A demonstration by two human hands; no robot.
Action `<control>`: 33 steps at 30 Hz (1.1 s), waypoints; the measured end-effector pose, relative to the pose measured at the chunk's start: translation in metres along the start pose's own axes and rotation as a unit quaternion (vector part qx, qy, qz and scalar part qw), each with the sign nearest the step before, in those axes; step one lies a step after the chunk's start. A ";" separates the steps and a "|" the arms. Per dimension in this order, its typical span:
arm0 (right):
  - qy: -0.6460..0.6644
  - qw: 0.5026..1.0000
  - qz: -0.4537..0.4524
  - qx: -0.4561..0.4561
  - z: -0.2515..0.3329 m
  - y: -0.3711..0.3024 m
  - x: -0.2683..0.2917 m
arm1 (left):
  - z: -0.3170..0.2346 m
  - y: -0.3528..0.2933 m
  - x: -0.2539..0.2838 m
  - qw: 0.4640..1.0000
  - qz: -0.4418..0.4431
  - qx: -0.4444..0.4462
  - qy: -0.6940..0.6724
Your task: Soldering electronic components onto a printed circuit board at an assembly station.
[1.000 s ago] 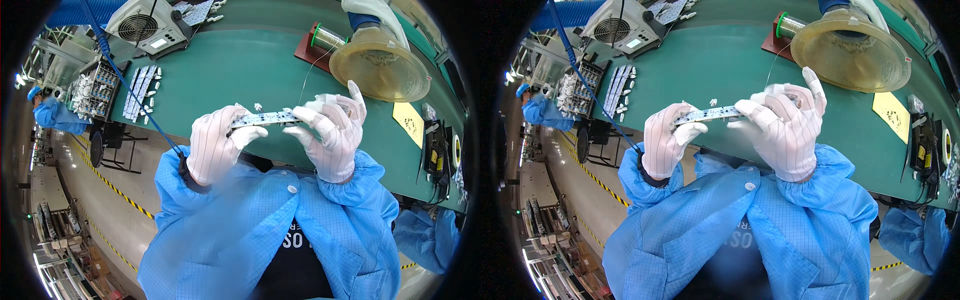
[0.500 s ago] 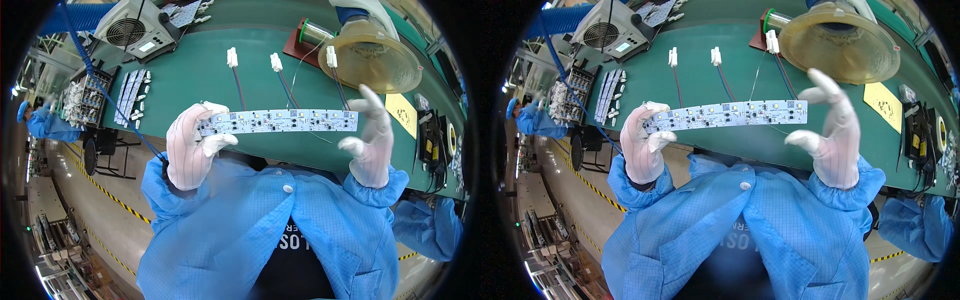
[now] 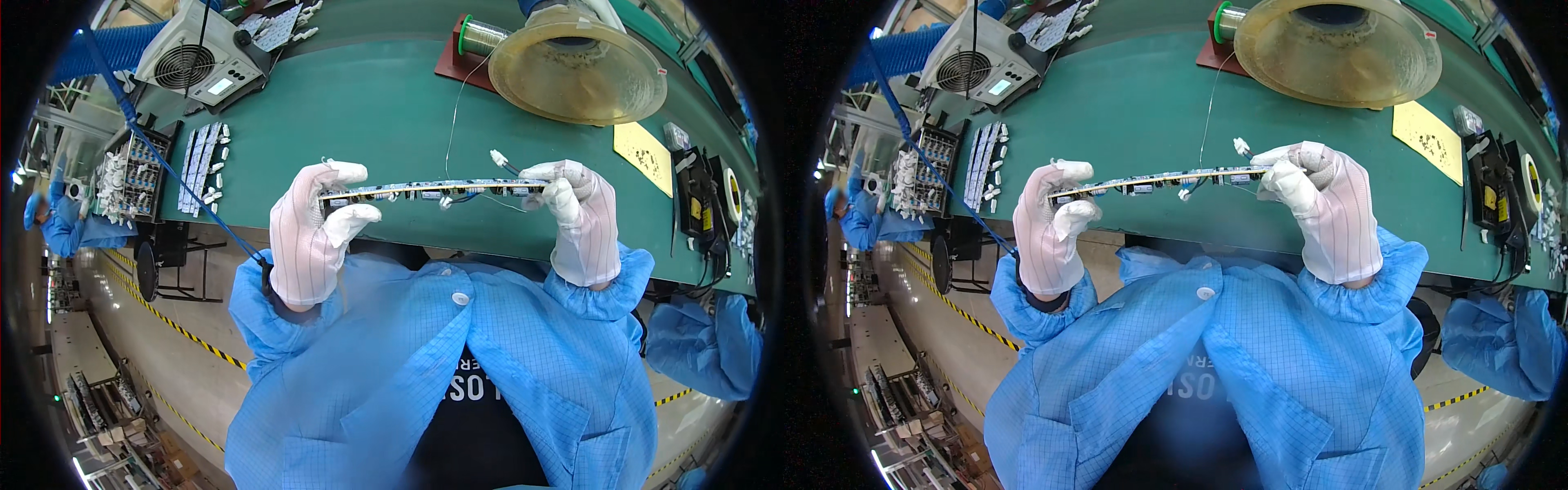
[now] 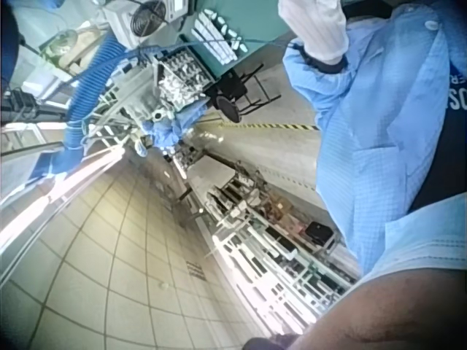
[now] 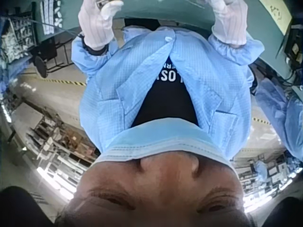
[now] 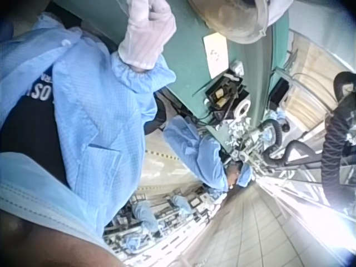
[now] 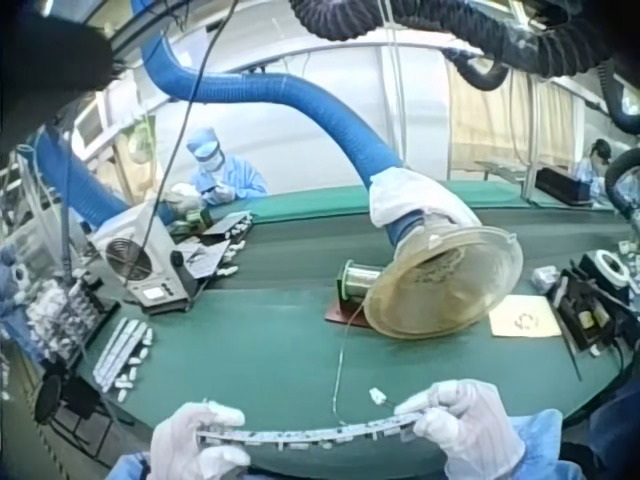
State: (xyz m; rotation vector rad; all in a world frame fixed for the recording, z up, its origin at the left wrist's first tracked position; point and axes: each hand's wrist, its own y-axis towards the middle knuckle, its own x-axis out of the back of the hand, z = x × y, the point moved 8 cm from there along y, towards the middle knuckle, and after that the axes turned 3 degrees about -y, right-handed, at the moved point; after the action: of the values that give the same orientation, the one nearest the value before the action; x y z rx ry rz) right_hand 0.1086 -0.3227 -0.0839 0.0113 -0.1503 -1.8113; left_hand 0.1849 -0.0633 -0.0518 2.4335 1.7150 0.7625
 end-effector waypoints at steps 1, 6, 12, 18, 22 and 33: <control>0.000 1.000 -0.001 0.000 -0.001 0.000 0.001 | -0.001 0.000 -0.001 1.000 0.005 -0.003 0.024; -0.004 1.000 -0.011 -0.025 -0.005 -0.002 0.002 | -0.004 0.000 0.001 0.999 0.005 0.007 0.038; -0.035 0.999 -0.012 -0.002 -0.003 0.001 0.004 | -0.001 -0.001 -0.003 0.996 0.050 0.023 -0.075; 0.043 0.999 0.001 0.028 -0.014 0.009 0.009 | 0.009 -0.004 0.004 0.973 0.049 0.047 -0.218; 0.043 0.998 -0.008 0.038 -0.019 0.009 0.009 | 0.012 -0.003 0.011 0.991 0.022 0.022 -0.128; -0.002 0.999 -0.038 0.003 -0.029 0.010 0.013 | -0.012 -0.003 0.010 0.980 -0.067 -0.188 0.012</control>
State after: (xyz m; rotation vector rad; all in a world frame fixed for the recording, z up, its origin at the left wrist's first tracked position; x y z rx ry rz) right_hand 0.1177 -0.3403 -0.1111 0.0177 -0.1598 -1.8860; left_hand 0.1796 -0.0558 -0.0392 2.0458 1.5539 0.9963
